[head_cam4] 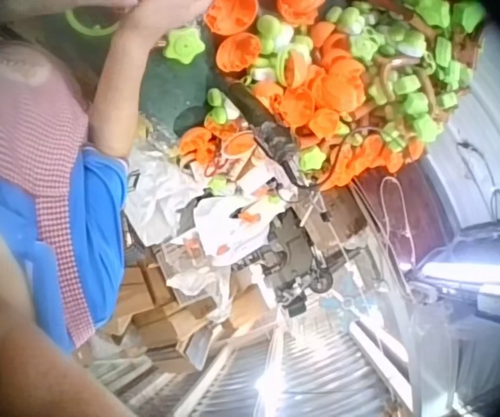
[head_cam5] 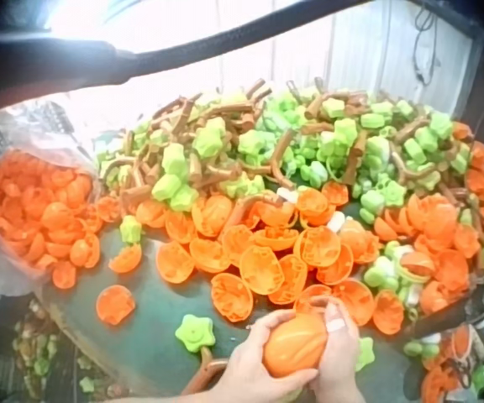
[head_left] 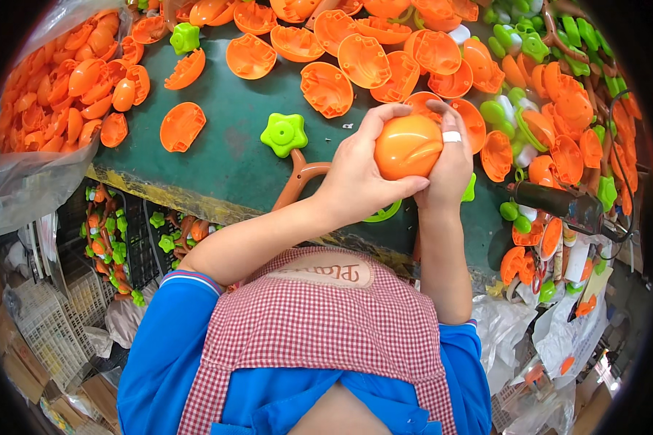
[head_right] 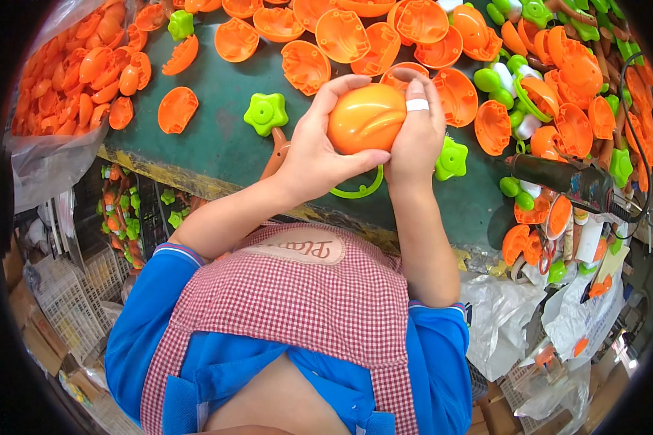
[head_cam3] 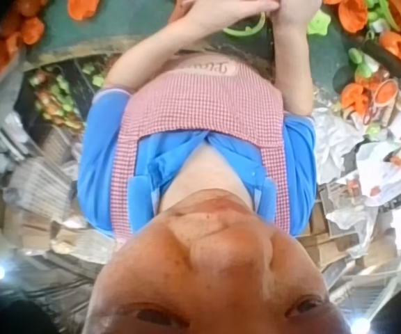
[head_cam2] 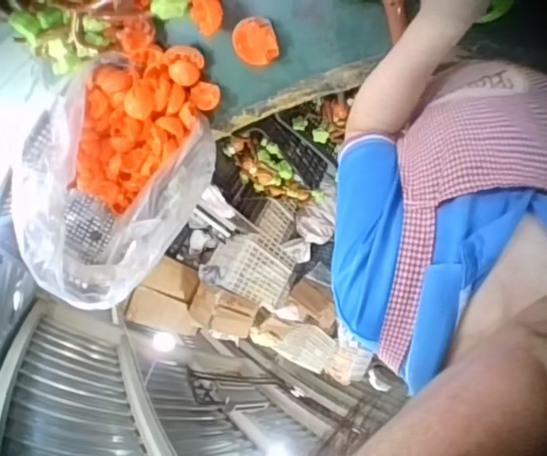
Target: The person assembles small plastic toy components on a green workbench. They pick up orange and green plastic halves, align them, and use a power drill to fasten them together with screws. Completed units are placed aside on the table.
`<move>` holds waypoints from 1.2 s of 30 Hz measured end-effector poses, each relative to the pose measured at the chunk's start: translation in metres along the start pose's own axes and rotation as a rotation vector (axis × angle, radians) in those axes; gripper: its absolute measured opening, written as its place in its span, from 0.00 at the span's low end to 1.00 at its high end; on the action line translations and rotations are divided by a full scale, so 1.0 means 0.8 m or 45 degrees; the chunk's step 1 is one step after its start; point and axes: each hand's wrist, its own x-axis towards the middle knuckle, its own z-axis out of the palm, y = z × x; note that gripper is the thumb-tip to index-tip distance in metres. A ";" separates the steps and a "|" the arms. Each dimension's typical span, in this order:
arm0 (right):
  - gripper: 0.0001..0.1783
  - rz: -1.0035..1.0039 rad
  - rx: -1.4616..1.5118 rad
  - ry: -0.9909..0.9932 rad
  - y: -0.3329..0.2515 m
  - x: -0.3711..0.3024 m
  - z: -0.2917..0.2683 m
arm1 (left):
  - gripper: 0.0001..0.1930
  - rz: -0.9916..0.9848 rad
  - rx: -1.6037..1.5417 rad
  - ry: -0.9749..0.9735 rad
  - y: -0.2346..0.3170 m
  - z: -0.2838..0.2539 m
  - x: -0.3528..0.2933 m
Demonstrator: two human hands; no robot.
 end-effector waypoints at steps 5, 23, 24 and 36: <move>0.15 0.051 0.148 -0.124 0.001 -0.011 -0.015 | 0.32 -0.312 -0.438 -0.283 0.003 -0.027 0.003; 0.16 -1.308 -1.660 -1.779 -0.180 -0.029 0.061 | 0.30 -0.320 -0.596 -0.262 0.000 -0.066 -0.022; 0.16 -1.310 -1.664 -1.819 -0.177 -0.029 0.063 | 0.30 -0.322 -0.587 -0.253 0.000 -0.067 -0.023; 0.16 -1.249 -1.697 -1.899 -0.172 -0.028 0.061 | 0.29 -0.323 -0.565 -0.295 0.003 -0.063 -0.022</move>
